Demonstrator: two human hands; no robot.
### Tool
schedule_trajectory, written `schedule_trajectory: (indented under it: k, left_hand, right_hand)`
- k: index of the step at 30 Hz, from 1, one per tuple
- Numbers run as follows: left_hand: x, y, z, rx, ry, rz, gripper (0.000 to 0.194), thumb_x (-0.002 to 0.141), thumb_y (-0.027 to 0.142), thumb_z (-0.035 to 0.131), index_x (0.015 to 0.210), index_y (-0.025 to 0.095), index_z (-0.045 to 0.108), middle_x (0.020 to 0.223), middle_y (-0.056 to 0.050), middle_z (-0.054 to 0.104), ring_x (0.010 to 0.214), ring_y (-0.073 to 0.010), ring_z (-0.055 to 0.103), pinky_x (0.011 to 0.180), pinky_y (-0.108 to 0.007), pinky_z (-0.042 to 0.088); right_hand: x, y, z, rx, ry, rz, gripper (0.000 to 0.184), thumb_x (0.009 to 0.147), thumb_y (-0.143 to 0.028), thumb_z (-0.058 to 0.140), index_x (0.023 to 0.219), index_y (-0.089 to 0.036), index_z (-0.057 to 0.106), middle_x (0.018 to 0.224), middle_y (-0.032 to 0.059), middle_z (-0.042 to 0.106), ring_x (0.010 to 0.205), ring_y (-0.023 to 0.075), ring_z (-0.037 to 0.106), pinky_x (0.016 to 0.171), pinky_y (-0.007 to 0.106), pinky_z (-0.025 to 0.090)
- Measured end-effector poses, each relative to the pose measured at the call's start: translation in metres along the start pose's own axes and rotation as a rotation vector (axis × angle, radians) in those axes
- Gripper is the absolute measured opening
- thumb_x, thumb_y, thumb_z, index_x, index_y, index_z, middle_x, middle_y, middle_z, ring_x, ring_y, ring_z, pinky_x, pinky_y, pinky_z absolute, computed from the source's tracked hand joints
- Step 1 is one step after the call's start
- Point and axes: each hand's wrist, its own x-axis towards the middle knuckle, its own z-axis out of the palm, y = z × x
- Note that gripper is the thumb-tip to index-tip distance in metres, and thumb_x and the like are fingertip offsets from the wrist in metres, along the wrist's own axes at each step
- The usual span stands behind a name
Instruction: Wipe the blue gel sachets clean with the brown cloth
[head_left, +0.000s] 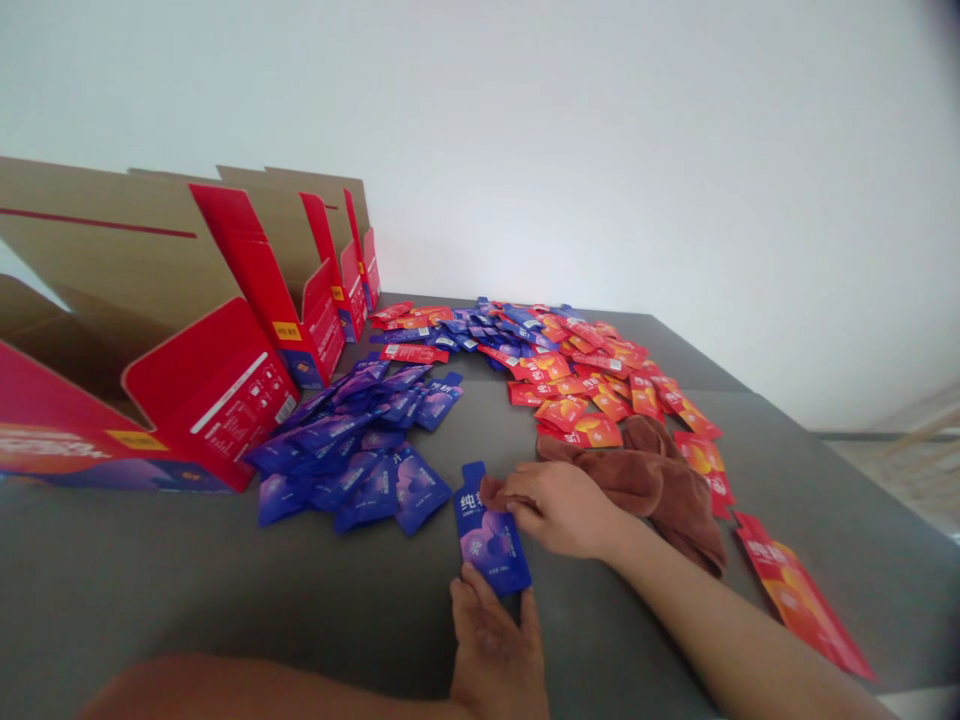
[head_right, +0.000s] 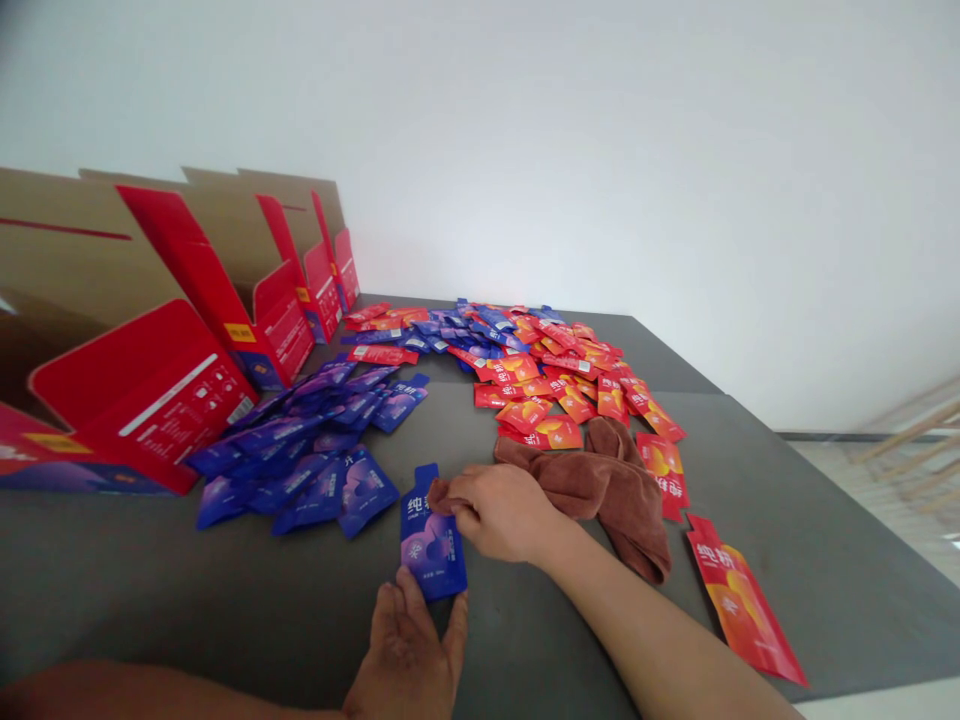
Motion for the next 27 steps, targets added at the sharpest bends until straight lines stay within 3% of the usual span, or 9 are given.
schedule_trajectory:
  k: [6,8,13,16,19,24,27]
  left_hand:
    - [0.0,-0.003,-0.001,-0.035,0.019,-0.007,0.041,0.073,0.012,0.056,0.104,0.038,0.056,0.108,-0.015,0.065,0.105,-0.0277,0.056,0.09,-0.046,0.041]
    - [0.0,-0.004,-0.001,-0.054,0.023,-0.012,0.039,0.073,0.014,0.057,0.103,0.039,0.056,0.109,-0.015,0.065,0.106,-0.0279,0.055,0.09,-0.045,0.042]
    - [0.0,-0.004,-0.002,-0.021,0.033,-0.001,0.04,0.072,0.014,0.058,0.105,0.037,0.055,0.11,-0.016,0.064,0.106,-0.0284,0.056,0.09,-0.045,0.041]
    - [0.0,-0.004,-0.004,0.004,0.043,-0.023,0.039,0.072,0.017,0.06,0.104,0.039,0.055,0.108,-0.016,0.064,0.104,-0.0285,0.057,0.089,-0.043,0.042]
    - [0.0,-0.004,-0.005,-0.001,0.042,-0.035,0.038,0.07,0.023,0.064,0.103,0.04,0.055,0.108,-0.017,0.064,0.103,-0.029,0.057,0.089,-0.042,0.042]
    - [0.001,-0.003,-0.006,-0.047,0.018,-0.041,0.038,0.068,0.023,0.066,0.101,0.039,0.057,0.107,-0.017,0.064,0.104,-0.0298,0.056,0.09,-0.043,0.043]
    - [0.002,-0.003,-0.007,-0.064,0.015,-0.051,0.038,0.068,0.02,0.065,0.1,0.039,0.057,0.109,-0.018,0.063,0.105,-0.0301,0.055,0.09,-0.043,0.042]
  right_hand:
    - [-0.003,-0.012,-0.002,0.099,-0.082,-0.276,0.021,0.086,-0.02,0.045,0.098,-0.023,0.062,0.091,-0.0005,0.063,0.083,0.0131,0.055,0.07,0.023,0.035]
    - [-0.001,-0.015,0.002,0.083,-0.057,-0.268,0.021,0.088,-0.023,0.043,0.1,-0.025,0.061,0.091,-0.0004,0.063,0.084,0.0138,0.054,0.071,0.024,0.034]
    - [0.006,-0.009,0.009,0.002,0.027,-0.045,0.025,0.09,-0.026,0.039,0.104,-0.024,0.06,0.091,0.0029,0.062,0.081,0.0147,0.055,0.069,0.025,0.035]
    - [0.003,-0.002,0.005,-0.029,0.027,0.033,0.024,0.088,-0.022,0.041,0.097,-0.021,0.062,0.086,0.0035,0.062,0.078,0.0144,0.055,0.069,0.025,0.035]
    - [-0.002,-0.002,0.0,-0.015,-0.011,-0.025,0.021,0.084,-0.019,0.044,0.089,-0.02,0.064,0.083,0.0025,0.061,0.076,0.0134,0.054,0.068,0.024,0.035]
    - [-0.003,-0.014,0.001,0.076,-0.069,-0.26,0.02,0.086,-0.022,0.045,0.097,-0.023,0.062,0.088,0.0011,0.062,0.081,0.0135,0.054,0.069,0.024,0.034]
    - [0.001,-0.014,0.006,0.066,-0.034,-0.226,0.024,0.09,-0.026,0.041,0.102,-0.024,0.061,0.091,0.0022,0.062,0.084,0.0146,0.053,0.071,0.025,0.034]
